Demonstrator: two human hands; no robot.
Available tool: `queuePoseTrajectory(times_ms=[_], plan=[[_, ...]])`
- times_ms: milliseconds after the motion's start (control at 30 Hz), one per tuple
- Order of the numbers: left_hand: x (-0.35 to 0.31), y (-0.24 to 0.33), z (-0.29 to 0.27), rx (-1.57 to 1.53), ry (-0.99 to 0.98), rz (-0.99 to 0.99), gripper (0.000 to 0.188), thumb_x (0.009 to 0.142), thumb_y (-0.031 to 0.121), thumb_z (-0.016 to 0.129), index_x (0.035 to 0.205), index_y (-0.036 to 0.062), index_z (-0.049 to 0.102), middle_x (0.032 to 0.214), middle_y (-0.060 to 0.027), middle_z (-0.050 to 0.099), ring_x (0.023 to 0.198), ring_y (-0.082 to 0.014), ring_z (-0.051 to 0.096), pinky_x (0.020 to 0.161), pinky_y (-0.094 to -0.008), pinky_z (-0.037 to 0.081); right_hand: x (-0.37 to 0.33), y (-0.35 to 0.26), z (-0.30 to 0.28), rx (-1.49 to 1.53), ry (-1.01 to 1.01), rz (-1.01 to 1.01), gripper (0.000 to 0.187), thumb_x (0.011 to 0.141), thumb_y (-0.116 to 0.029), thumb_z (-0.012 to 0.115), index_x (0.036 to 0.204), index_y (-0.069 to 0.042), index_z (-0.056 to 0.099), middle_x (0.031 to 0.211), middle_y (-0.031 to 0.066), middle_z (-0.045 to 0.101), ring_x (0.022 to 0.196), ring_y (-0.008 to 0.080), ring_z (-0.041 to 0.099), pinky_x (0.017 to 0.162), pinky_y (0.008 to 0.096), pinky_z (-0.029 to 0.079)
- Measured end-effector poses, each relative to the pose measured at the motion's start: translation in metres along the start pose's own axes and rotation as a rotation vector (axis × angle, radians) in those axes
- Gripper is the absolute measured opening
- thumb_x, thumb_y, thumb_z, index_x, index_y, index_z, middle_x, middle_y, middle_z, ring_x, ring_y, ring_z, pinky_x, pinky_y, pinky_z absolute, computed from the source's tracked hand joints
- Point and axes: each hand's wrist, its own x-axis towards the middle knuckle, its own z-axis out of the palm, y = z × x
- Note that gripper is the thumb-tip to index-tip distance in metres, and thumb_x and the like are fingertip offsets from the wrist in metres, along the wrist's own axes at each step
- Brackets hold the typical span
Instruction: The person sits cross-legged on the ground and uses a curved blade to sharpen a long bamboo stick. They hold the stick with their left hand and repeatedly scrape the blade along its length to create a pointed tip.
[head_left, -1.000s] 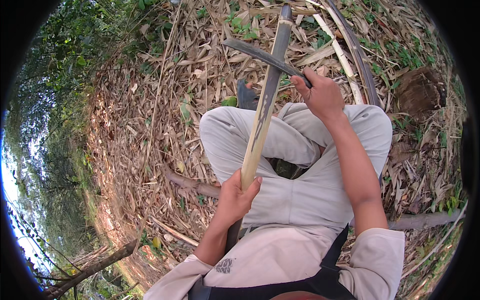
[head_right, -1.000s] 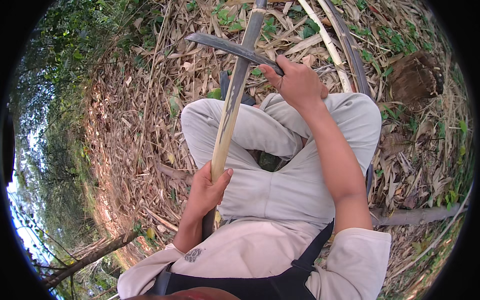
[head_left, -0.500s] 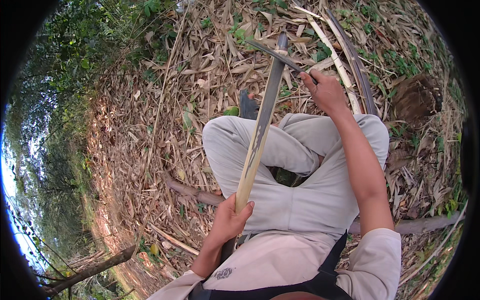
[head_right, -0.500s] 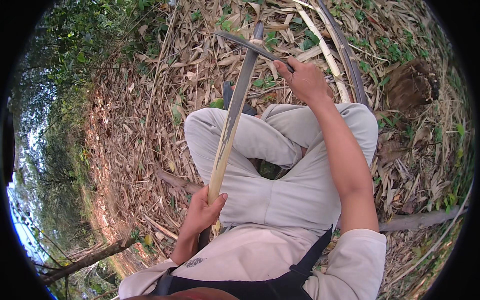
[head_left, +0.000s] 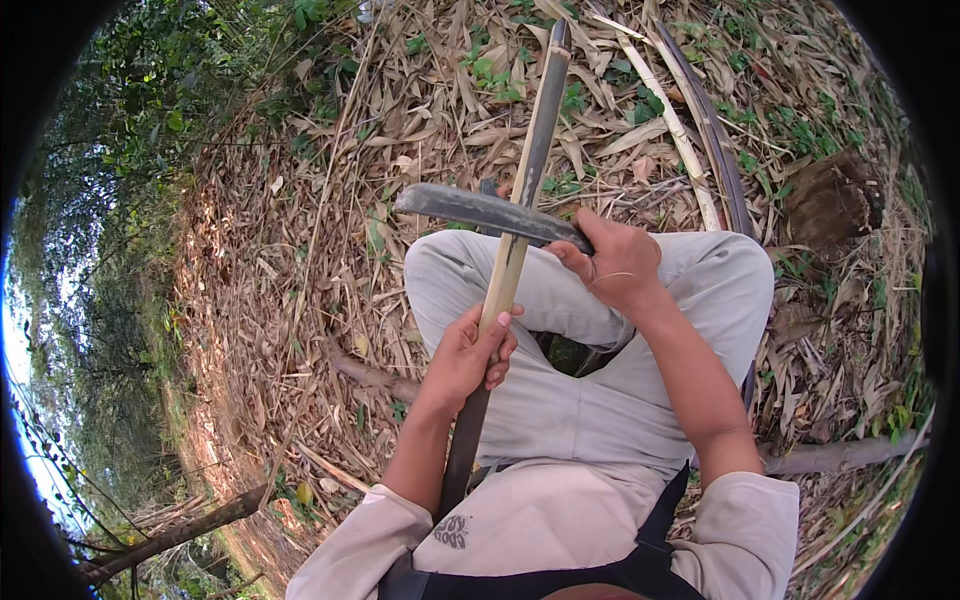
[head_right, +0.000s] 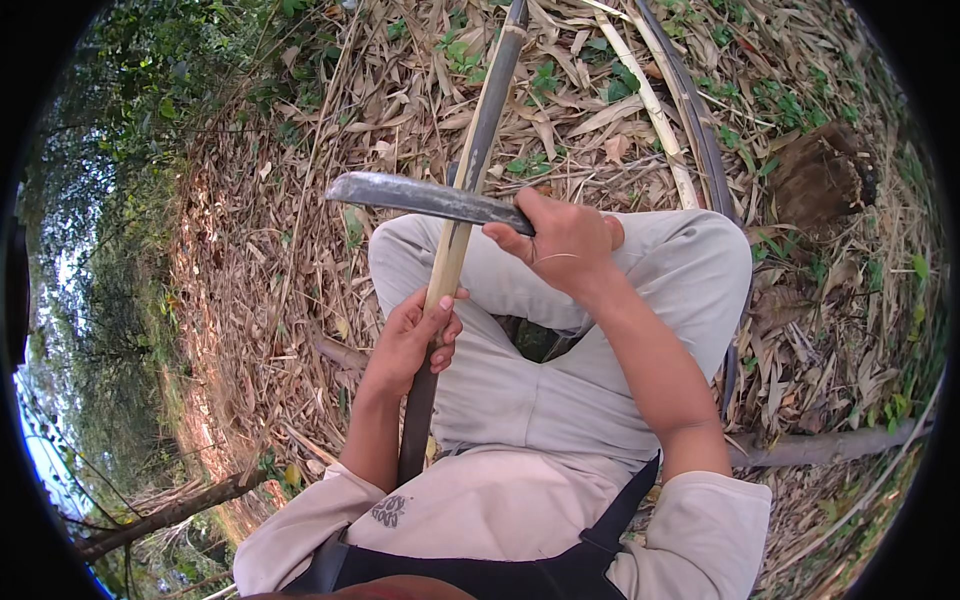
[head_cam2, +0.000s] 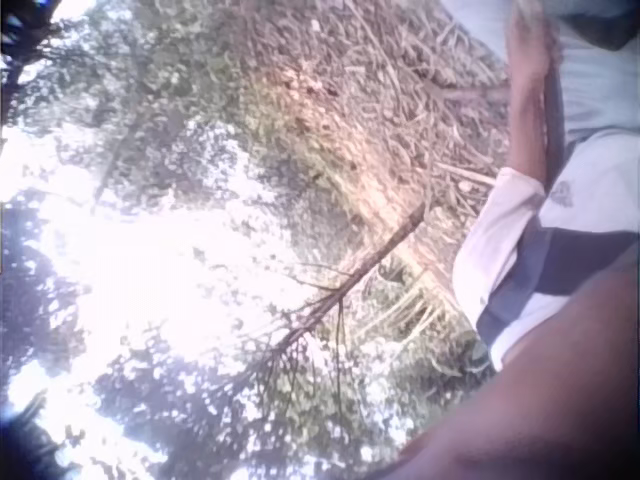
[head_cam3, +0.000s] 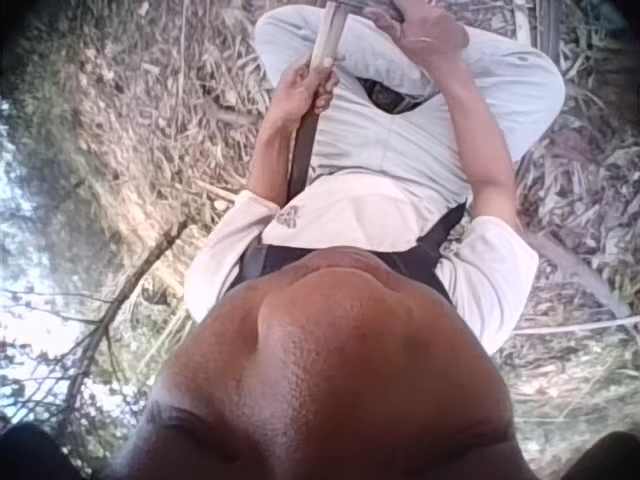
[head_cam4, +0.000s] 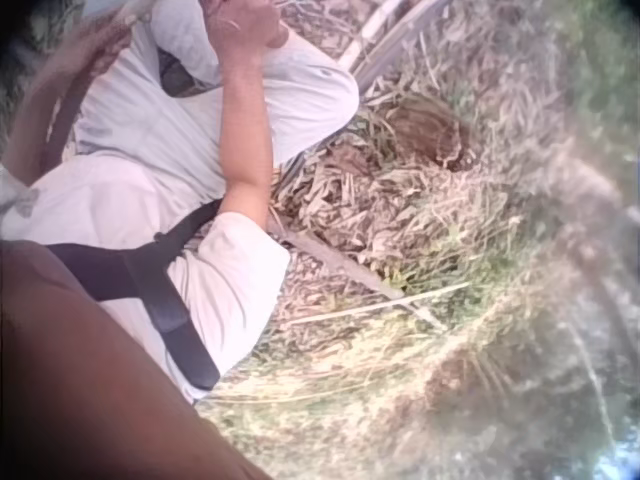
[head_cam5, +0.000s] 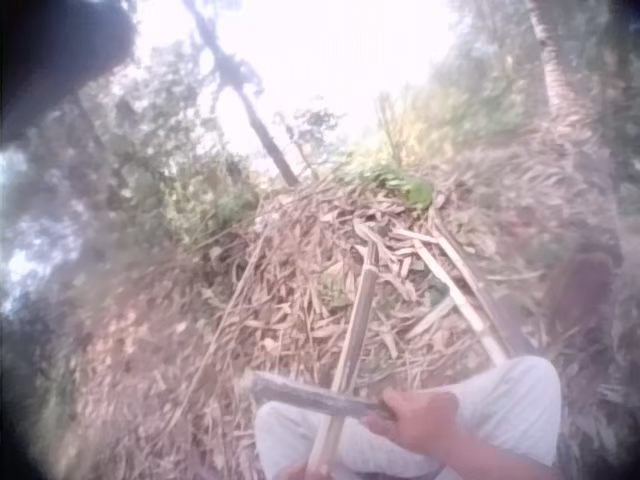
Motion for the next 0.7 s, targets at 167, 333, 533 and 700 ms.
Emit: queuePoseTrajectory(times_ms=[167,333,533,700], plan=[[0.023,0.008,0.008,-0.029,-0.029,0.051,0.021,0.105,0.026,0.052,0.099,0.0061,0.051,0.076,0.0023,0.046,0.053,-0.0044,0.040,0.046,-0.0207,0.033,-0.015,-0.027,0.023,0.028,-0.029,-0.180,0.060,0.087,-0.064,0.061,0.076,-0.006,0.054,0.062,0.0101,0.061,0.054,0.0292,0.064,0.047,0.0405,0.049],[0.019,0.001,0.020,0.096,0.074,0.084,0.019,0.106,0.026,0.049,0.101,0.0073,0.049,0.075,0.0032,0.045,0.052,-0.0033,0.038,0.044,-0.0207,0.031,-0.014,-0.021,0.023,0.014,-0.004,-0.213,0.060,0.087,-0.066,0.059,0.075,-0.007,0.053,0.059,0.0086,0.059,0.053,0.0284,0.063,0.047,0.0393,0.050],[0.020,-0.006,0.021,0.347,0.157,0.210,0.022,0.107,0.029,0.047,0.106,0.0076,0.050,0.069,0.0066,0.040,0.048,-0.0014,0.032,0.042,-0.0208,0.028,-0.009,-0.007,0.028,-0.080,0.075,-0.295,0.060,0.089,-0.066,0.056,0.075,-0.007,0.052,0.056,0.0093,0.057,0.053,0.0292,0.063,0.047,0.0402,0.049],[-0.029,-0.023,0.024,0.240,0.059,0.067,0.022,0.107,0.029,0.046,0.107,0.0070,0.052,0.067,0.0072,0.037,0.048,-0.0006,0.031,0.042,-0.0197,0.026,0.053,0.061,0.015,0.056,0.130,0.314,0.060,0.096,-0.063,0.046,0.081,-0.006,0.056,0.057,0.0175,0.058,0.058,0.0391,0.063,0.050,0.0483,0.048]])
